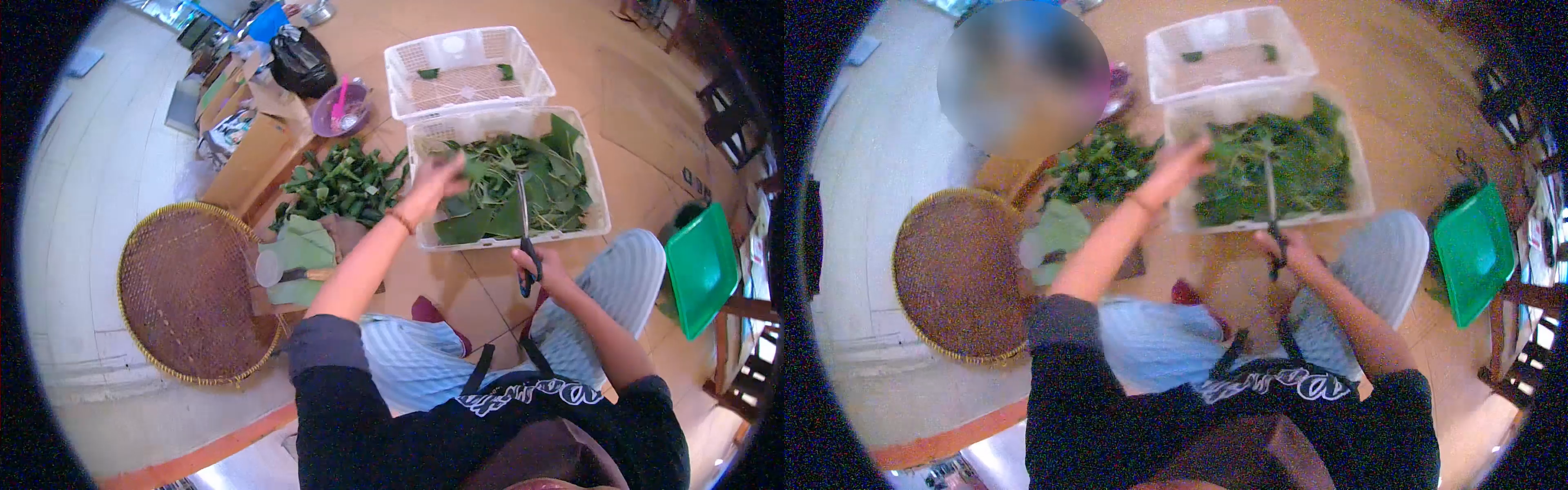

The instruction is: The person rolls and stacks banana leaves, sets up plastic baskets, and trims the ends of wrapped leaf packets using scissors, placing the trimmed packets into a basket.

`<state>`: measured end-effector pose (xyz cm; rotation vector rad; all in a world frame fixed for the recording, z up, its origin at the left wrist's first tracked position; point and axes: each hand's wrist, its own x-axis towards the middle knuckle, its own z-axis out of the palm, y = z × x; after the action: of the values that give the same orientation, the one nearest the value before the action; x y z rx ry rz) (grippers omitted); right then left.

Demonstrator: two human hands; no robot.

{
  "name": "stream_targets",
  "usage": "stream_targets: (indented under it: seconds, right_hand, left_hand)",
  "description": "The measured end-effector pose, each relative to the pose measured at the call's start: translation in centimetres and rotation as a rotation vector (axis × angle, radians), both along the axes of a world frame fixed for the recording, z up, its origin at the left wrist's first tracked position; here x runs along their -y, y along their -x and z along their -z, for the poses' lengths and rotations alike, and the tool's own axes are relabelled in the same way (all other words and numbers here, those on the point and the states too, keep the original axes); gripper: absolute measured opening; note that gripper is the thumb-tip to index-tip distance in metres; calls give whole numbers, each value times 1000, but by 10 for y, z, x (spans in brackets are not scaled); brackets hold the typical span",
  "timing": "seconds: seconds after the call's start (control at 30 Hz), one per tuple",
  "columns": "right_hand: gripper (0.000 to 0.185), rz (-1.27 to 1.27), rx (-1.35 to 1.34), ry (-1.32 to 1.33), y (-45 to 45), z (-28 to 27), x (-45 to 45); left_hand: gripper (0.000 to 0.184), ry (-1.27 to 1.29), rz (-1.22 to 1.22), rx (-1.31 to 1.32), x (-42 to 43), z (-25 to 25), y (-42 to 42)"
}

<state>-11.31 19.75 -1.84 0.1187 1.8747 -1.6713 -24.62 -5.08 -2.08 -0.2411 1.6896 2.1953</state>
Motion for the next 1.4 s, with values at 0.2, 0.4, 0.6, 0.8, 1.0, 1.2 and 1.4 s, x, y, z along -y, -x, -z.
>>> stream_targets:
  seconds: [0.2, 0.4, 0.6, 0.8, 1.0, 1.2, 1.4]
  right_hand:
    - [36, 5, 24, -74, 4, -2, 3]
    - [41, -89, 19, -294, 3, 10, 9]
    - [43, -83, 100, -232, 7, 26, 14]
    - [33, -206, 26, -217, 11, 19, 24]
    - [32, -218, 85, -244, 10, 12, 26]
    - [46, -263, -44, -294, 5, 3, 24]
    - [46, -180, -239, -209, 3, -23, 23]
  left_hand:
    - [40, 32, -409, -319, 66, -35, 72]
    - [24, 1672, 199, -438, 204, 91, 76]
    - [20, 2055, -138, -427, 240, 111, 66]
    - [25, 2044, -38, 5, 282, 130, 70]
    - [27, 1707, -277, -177, 285, 70, 57]
    - [36, 579, -651, -503, 262, -37, 46]
    - [47, -394, -426, -150, 148, -113, 2]
